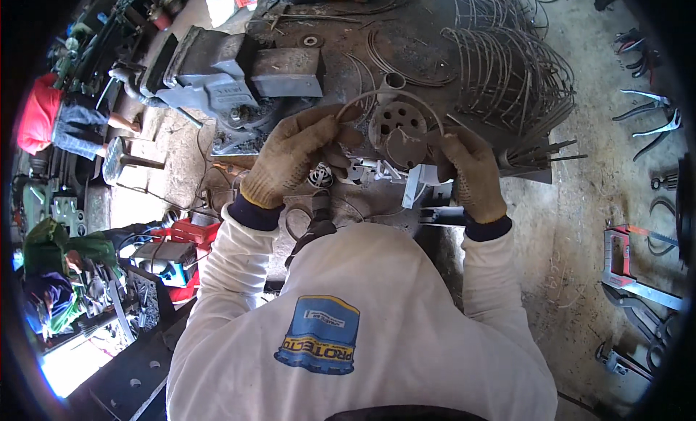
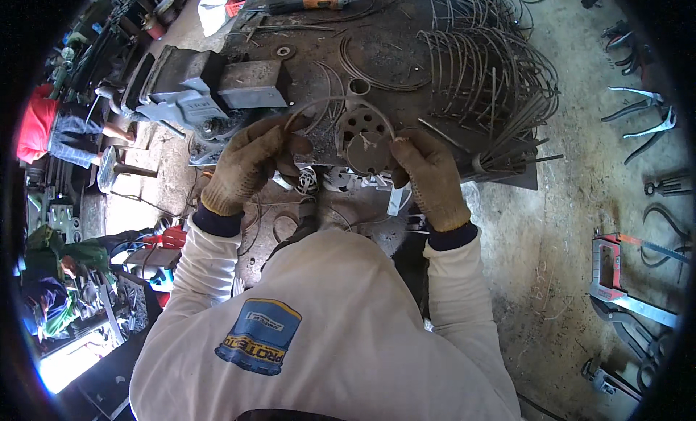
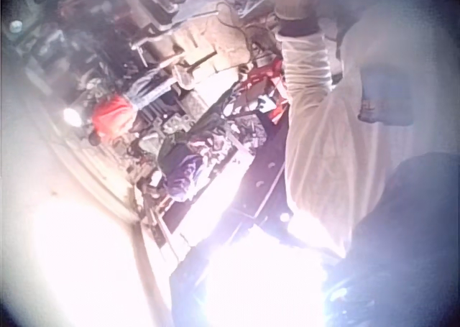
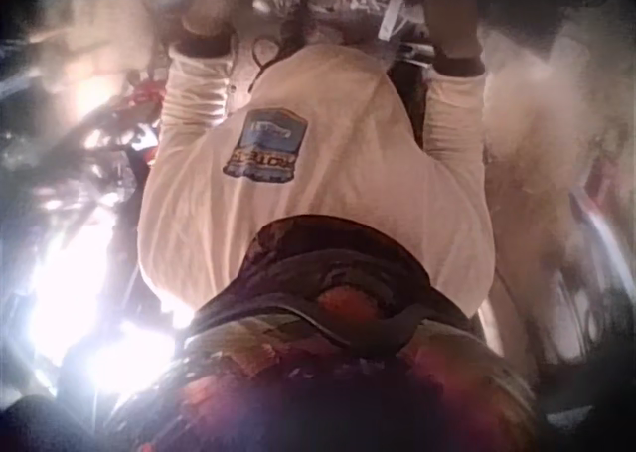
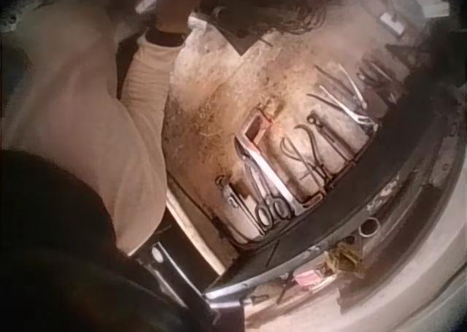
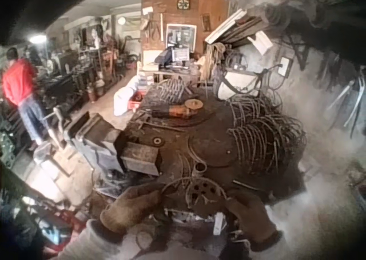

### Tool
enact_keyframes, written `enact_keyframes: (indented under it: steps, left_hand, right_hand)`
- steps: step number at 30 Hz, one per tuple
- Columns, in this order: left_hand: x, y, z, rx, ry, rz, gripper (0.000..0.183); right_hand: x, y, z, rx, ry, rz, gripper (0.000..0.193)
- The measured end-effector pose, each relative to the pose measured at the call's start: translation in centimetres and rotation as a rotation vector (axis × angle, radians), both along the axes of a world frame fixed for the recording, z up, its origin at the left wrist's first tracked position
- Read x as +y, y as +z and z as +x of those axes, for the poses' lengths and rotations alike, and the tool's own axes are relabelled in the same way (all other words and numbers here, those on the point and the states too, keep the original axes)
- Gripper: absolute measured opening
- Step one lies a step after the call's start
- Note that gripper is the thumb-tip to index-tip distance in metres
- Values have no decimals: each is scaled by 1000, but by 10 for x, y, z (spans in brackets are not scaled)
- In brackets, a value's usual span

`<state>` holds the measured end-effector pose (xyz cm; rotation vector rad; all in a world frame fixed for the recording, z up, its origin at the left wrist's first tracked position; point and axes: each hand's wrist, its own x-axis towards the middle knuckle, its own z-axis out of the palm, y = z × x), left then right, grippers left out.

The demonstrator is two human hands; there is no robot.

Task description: The person shapes and handles metal wires and curved components at a workbench, using a circular jig to bend wire and placing finished pieces into a bundle.

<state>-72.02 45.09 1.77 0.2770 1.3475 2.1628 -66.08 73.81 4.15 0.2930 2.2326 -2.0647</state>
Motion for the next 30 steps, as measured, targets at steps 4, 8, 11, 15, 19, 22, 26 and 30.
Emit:
enact_keyframes:
  steps: [4, 8, 11, 15, 19, 22, 26, 30]
  left_hand:
    - [6, 4, -2, 35, -51, -2, 43]
    - [6, -17, 3, 296, -27, -303, 29]
    - [17, -43, 0, 721, 15, -369, 26]
    - [36, -52, 6, 1160, 95, -456, 32]
    - [52, -50, 11, 1255, 330, -676, 35]
    - [52, -69, 26, 796, 460, -689, 34]
    - [40, -80, 42, 669, 348, -798, 35]
    - [41, -96, 54, 425, 191, -587, 35]
  right_hand:
    - [9, 1, 3, 11, -27, -31, 26]
    - [6, -7, 7, -10, -105, 15, 31]
    - [14, -29, 23, -79, -83, -303, 37]
    - [12, -57, 48, -70, -148, -383, 45]
    - [4, -70, 60, -100, -247, -309, 42]
    - [2, -78, 66, -63, -297, -247, 36]
    - [-5, -93, 73, -2, -326, -205, 36]
    - [-9, -98, 77, 21, -343, -104, 33]
